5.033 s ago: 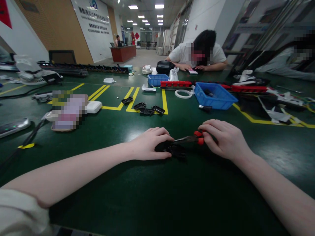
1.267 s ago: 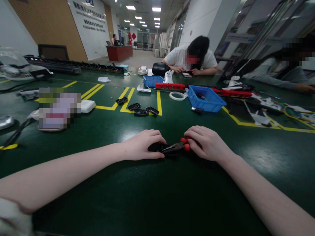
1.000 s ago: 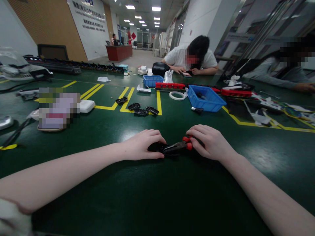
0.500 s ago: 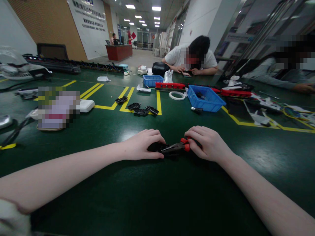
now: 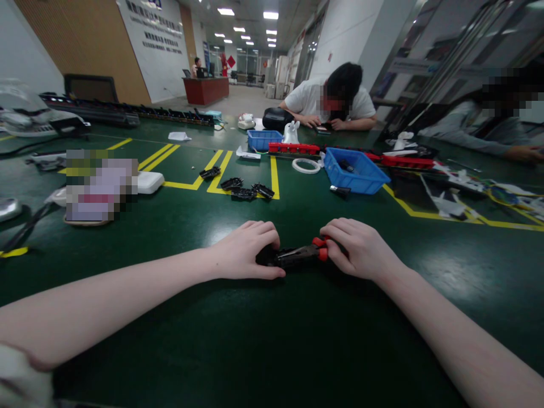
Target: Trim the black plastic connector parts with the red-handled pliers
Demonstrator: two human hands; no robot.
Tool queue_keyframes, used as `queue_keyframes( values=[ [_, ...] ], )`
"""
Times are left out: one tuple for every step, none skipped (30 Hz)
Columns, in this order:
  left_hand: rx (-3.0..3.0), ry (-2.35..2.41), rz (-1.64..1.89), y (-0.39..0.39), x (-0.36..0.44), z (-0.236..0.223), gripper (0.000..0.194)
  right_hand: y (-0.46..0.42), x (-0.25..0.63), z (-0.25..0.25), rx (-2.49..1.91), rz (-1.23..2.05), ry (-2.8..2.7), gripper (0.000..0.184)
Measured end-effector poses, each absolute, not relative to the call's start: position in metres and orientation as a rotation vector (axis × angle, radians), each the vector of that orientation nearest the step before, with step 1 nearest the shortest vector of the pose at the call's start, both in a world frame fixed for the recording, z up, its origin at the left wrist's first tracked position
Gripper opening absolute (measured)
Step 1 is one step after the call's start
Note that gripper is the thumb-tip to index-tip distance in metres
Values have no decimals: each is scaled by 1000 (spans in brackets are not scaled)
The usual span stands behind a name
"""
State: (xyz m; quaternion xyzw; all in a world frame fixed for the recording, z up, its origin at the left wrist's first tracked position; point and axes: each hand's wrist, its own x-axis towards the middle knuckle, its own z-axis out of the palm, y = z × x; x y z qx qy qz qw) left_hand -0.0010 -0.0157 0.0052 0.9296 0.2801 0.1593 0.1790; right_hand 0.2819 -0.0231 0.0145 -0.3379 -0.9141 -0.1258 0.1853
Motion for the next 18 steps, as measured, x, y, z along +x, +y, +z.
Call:
queue_keyframes(
  values=[
    [2630,796,450,-16,-1,5,37,-23,282,14,-952,-365,-2575,18],
    [2634,796,453,-16,-1,5,38,-23,282,14,-952,-374,-2573,18],
    [2638,794,453,-16,-1,5,38,-23,282,15,-953,-381,-2572,18],
    [2640,794,456,-16,0,5,38,-23,282,15,-953,-388,-2569,19],
    [2640,795,456,-16,0,5,39,-23,281,15,-956,-395,-2567,19],
    [2639,795,453,-16,0,5,39,-23,281,15,-955,-402,-2566,19],
    [2636,796,450,-16,-1,5,38,-22,281,15,-952,-409,-2564,19],
    [2634,795,446,-16,-1,5,38,-22,281,15,-948,-413,-2563,19],
    [2631,795,444,-16,-1,5,37,-22,281,15,-946,-415,-2561,20],
    [2628,795,442,-16,-1,6,36,-22,282,15,-943,-414,-2560,20],
    [2625,795,439,-16,-1,6,35,-22,282,15,-939,-411,-2561,20],
    [2622,799,441,-16,-1,6,35,-22,282,14,-935,-407,-2563,19],
    [2620,801,442,-16,-1,6,35,-22,282,14,-930,-402,-2566,19],
    [2619,802,443,-16,-1,6,35,-23,281,14,-925,-396,-2569,20],
    [2619,802,445,-16,-1,5,35,-22,281,13,-921,-387,-2571,20],
    [2620,800,446,-16,-1,5,35,-22,281,12,-920,-378,-2571,20],
    [2621,798,447,-16,-1,5,35,-22,280,12,-923,-370,-2571,20],
    [2622,796,446,-17,-1,5,35,-22,280,11,-926,-362,-2570,20]
  ],
)
